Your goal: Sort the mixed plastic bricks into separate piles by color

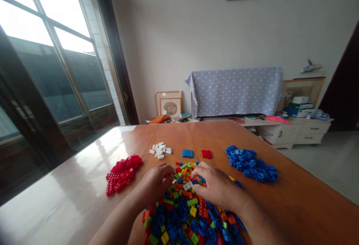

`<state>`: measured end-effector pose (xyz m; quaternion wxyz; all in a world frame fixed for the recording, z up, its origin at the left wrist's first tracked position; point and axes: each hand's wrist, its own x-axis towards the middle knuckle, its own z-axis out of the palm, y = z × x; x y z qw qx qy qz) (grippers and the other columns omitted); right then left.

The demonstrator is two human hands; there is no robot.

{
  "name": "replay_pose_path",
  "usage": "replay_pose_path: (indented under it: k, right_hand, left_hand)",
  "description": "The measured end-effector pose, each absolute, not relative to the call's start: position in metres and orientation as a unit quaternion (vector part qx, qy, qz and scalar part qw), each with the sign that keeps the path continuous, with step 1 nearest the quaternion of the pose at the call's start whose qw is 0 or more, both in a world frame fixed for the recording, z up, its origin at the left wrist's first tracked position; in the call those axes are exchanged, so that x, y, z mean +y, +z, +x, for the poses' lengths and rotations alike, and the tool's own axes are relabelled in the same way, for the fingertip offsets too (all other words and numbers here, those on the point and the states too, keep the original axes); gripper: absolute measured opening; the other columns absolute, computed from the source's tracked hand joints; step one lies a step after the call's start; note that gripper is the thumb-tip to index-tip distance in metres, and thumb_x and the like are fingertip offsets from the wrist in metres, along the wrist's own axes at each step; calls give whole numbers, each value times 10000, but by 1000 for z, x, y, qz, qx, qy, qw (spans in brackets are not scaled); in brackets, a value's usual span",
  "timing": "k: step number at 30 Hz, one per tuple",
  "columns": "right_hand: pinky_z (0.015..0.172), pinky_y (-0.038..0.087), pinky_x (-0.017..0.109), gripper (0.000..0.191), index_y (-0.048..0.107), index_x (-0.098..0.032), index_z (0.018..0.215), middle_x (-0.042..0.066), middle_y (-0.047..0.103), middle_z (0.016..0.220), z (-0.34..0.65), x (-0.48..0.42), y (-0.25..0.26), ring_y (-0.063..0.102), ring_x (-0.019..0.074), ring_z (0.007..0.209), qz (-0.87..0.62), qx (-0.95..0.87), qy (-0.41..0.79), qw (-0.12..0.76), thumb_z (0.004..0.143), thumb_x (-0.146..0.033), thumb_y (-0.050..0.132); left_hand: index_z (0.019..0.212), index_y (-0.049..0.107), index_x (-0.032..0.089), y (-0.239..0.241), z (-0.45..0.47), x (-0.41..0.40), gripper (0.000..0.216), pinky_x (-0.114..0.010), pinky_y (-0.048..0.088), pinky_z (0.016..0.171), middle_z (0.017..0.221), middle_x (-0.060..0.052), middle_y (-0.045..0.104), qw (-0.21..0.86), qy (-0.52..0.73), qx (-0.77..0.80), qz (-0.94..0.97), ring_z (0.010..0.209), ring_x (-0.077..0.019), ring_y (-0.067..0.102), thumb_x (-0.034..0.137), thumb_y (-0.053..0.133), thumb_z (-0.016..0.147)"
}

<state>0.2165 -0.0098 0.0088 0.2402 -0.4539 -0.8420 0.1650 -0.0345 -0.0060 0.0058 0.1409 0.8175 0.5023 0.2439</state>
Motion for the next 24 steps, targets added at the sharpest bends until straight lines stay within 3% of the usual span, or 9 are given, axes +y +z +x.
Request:
replay_pose_path:
  k: [5, 11, 19, 24]
  right_hand:
    - [816, 443, 274, 147, 679, -273, 944, 10, 606, 969, 207, -11, 1, 598, 187, 906, -456, -852, 144, 213, 800, -272, 649]
    - [807, 433, 283, 122, 683, -272, 945, 18, 598, 975, 197, -9, -7, 590, 194, 926, -453, -854, 127, 221, 841, -288, 622]
    - [790, 423, 294, 108, 648, -236, 818, 20, 601, 912, 190, -4, -13, 565, 198, 921, -449, -853, 100, 247, 802, -155, 578]
    - [802, 419, 303, 94, 659, -248, 849, 12, 609, 933, 191, -5, -12, 563, 202, 936, -458, -848, 107, 245, 787, -189, 619]
  left_hand:
    - [890, 679, 197, 16, -24, -14, 169, -236, 406, 692, 931, -63, 645, 170, 238, 482, 826, 824, -167, 586, 198, 516, 848]
    - [963, 710, 212, 20, -16, -19, 193, -278, 426, 786, 946, -69, 654, 191, 240, 451, 838, 943, -213, 581, 225, 557, 846]
    - [969, 742, 264, 8, -6, -18, 207, -337, 409, 844, 957, -78, 652, 140, 229, 454, 849, 953, -242, 540, 382, 633, 839]
    - [909, 744, 266, -2, -6, -13, 186, -336, 404, 828, 925, -79, 635, 120, 222, 467, 848, 935, -237, 527, 393, 628, 838]
